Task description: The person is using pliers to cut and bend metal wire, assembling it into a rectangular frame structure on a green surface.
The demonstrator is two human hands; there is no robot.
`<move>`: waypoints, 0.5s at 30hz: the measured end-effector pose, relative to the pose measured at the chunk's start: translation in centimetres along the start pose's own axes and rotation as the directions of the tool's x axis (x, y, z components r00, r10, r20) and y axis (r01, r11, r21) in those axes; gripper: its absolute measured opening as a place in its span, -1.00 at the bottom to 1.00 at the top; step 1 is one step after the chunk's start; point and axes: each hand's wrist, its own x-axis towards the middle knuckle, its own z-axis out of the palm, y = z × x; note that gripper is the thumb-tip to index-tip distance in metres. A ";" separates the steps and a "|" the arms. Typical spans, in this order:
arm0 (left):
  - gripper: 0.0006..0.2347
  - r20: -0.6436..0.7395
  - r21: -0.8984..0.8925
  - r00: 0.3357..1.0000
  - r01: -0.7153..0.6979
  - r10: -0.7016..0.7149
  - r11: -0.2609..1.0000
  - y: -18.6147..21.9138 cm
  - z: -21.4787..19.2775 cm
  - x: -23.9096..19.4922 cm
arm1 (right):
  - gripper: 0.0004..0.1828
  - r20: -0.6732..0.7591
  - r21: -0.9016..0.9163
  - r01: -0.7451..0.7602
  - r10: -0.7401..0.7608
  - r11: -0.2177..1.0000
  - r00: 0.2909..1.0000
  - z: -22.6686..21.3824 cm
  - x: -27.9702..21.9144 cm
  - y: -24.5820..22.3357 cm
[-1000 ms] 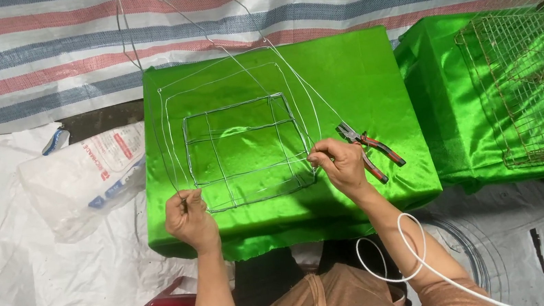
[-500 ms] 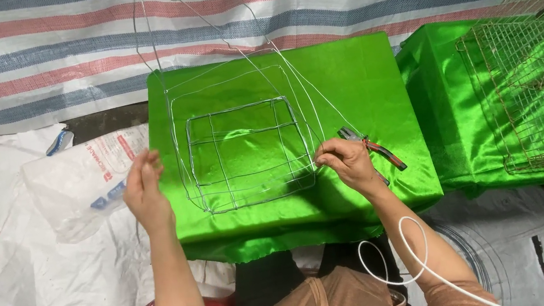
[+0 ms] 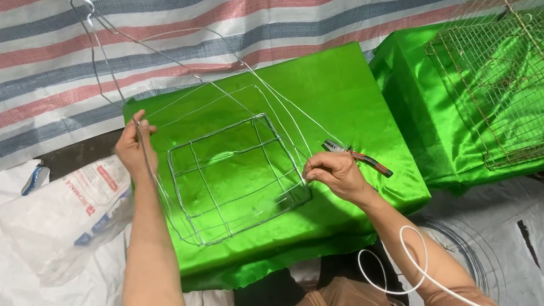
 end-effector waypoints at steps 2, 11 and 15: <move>-0.82 -0.031 0.134 0.999 -0.024 0.028 0.991 1.6 0.2 -0.6 | -0.88 0.003 -0.001 -0.004 0.004 1.000 1.000 -0.1 -0.1 0.1; -0.61 -0.049 0.257 0.999 -0.009 0.022 0.966 1.6 -0.7 -0.7 | -0.82 0.008 -0.030 0.019 -0.019 0.999 1.000 0.2 0.2 -0.4; -0.70 -0.038 0.314 0.999 0.008 0.004 0.949 2.6 -0.3 -0.6 | -0.82 0.011 -0.027 0.030 -0.030 0.999 1.000 0.3 0.0 0.1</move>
